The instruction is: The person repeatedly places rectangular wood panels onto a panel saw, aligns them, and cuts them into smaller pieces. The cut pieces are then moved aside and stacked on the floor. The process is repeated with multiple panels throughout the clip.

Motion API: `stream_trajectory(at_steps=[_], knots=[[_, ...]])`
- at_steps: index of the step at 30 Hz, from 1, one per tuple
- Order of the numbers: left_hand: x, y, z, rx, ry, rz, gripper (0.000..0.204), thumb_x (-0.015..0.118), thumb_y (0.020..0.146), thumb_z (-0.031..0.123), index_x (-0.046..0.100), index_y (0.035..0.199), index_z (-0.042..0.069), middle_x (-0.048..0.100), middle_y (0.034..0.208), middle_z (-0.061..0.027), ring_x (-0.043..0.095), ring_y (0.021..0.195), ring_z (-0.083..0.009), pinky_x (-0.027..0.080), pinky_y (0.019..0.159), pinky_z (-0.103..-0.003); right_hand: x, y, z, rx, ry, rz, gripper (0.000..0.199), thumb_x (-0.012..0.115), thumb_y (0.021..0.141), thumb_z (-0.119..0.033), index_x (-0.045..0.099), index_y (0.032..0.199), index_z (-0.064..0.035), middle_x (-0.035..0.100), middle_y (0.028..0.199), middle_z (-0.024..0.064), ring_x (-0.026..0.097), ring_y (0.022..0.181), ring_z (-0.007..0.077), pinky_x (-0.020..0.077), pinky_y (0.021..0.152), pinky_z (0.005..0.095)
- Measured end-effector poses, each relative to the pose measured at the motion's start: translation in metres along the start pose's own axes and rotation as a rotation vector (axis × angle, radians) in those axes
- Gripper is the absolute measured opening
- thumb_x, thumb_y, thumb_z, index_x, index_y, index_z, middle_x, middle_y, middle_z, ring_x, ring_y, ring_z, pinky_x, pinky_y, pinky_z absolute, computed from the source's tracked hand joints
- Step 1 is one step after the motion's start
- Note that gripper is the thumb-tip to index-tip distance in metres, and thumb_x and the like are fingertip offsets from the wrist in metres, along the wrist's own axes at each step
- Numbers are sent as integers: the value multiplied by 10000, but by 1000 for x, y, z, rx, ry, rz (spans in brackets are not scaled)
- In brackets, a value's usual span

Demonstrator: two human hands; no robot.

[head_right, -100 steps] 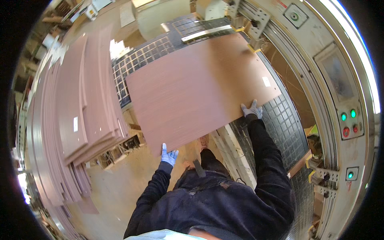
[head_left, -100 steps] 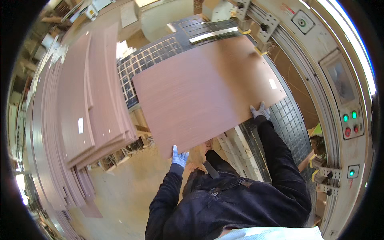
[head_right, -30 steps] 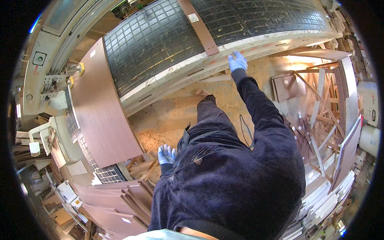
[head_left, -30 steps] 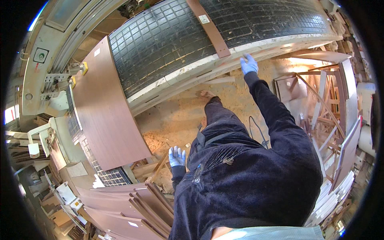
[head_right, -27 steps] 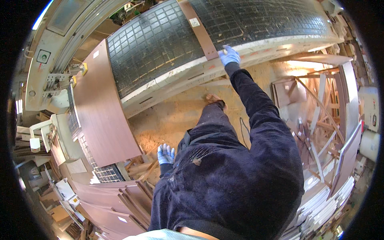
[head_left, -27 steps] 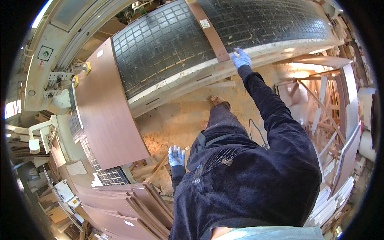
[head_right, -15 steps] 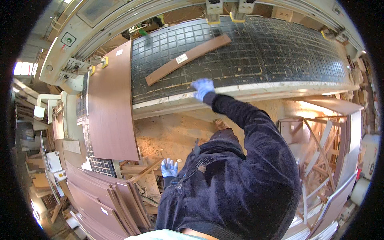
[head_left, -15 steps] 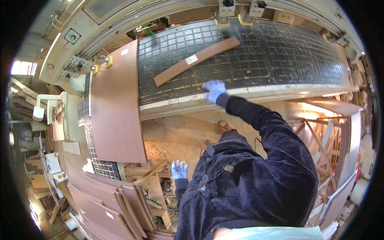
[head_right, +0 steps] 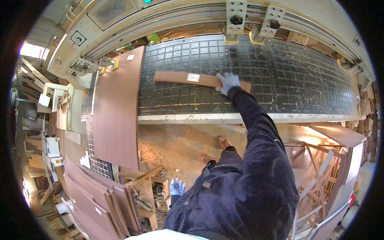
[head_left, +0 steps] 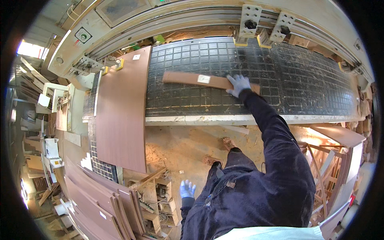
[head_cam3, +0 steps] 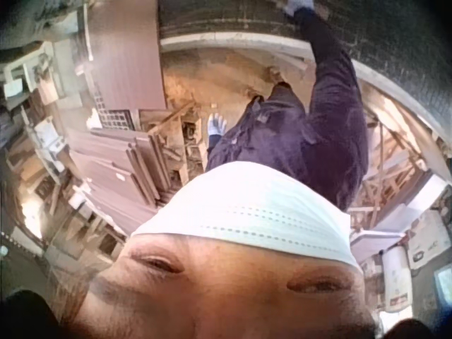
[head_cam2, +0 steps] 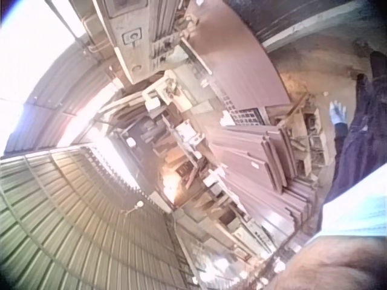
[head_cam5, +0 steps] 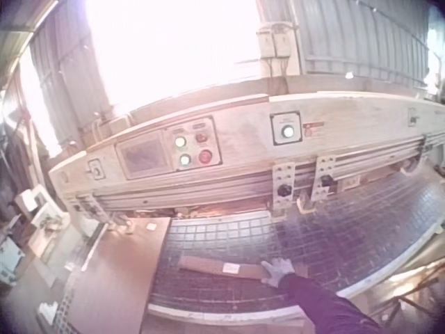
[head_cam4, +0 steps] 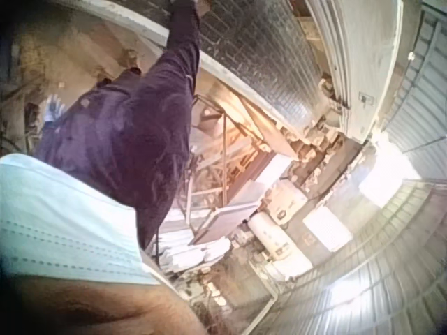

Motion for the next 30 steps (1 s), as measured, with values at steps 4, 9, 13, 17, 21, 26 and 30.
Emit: stream_trajectory(at_steps=[4,9,13,17,21,26,30], knots=[[21,16,-6,-17,-45,-37,413,635,828,420,541,1195,255,529,1238,7,450,1180,-235,451,901,-471,20,-107,39,352,100,23,798,663,702,-517,380,1371,-187,510,1193,165,506,1116,342,401,880,483],[42,35,9,-31,15,-127,446,633,821,443,530,1209,247,526,1241,-4,465,1168,-237,466,876,-465,24,-131,56,657,201,4,813,665,697,-504,363,1384,-192,497,1215,163,510,1122,315,390,913,472],[46,39,32,16,78,-170,496,578,872,424,429,1303,226,447,1336,-69,428,1212,-289,450,902,-470,17,-107,60,692,233,-55,821,651,725,-518,330,1407,-193,458,1265,172,487,1175,303,379,940,441],[25,35,38,33,83,-124,514,573,875,433,399,1315,233,420,1362,-71,405,1238,-295,435,914,-474,5,-80,63,702,223,-123,814,628,762,-534,296,1426,-200,429,1315,174,476,1200,305,376,951,440],[-1,19,27,30,80,-72,491,567,875,435,419,1296,231,415,1369,-66,390,1249,-294,425,920,-485,3,-68,61,702,217,-149,820,621,771,-545,276,1435,-211,412,1343,168,479,1202,304,374,958,441],[-9,14,5,35,11,-37,465,578,867,438,448,1263,234,427,1355,-57,407,1232,-282,439,902,-492,0,-61,78,731,177,-26,791,595,769,-568,287,1425,-252,349,1420,146,458,1221,309,357,956,483],[0,25,-10,-1,-19,-13,433,599,851,441,487,1220,242,477,1285,-41,457,1164,-260,463,868,-485,-122,-28,106,460,323,744,483,597,764,-446,573,1180,-202,383,1417,108,491,1185,298,350,952,517]])
Point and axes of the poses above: each hand's wrist, its own y-axis towards the middle knuckle, its own x-axis out of the palm, z = x × y, the point moved 9 cm from there along y, towards the middle knuckle
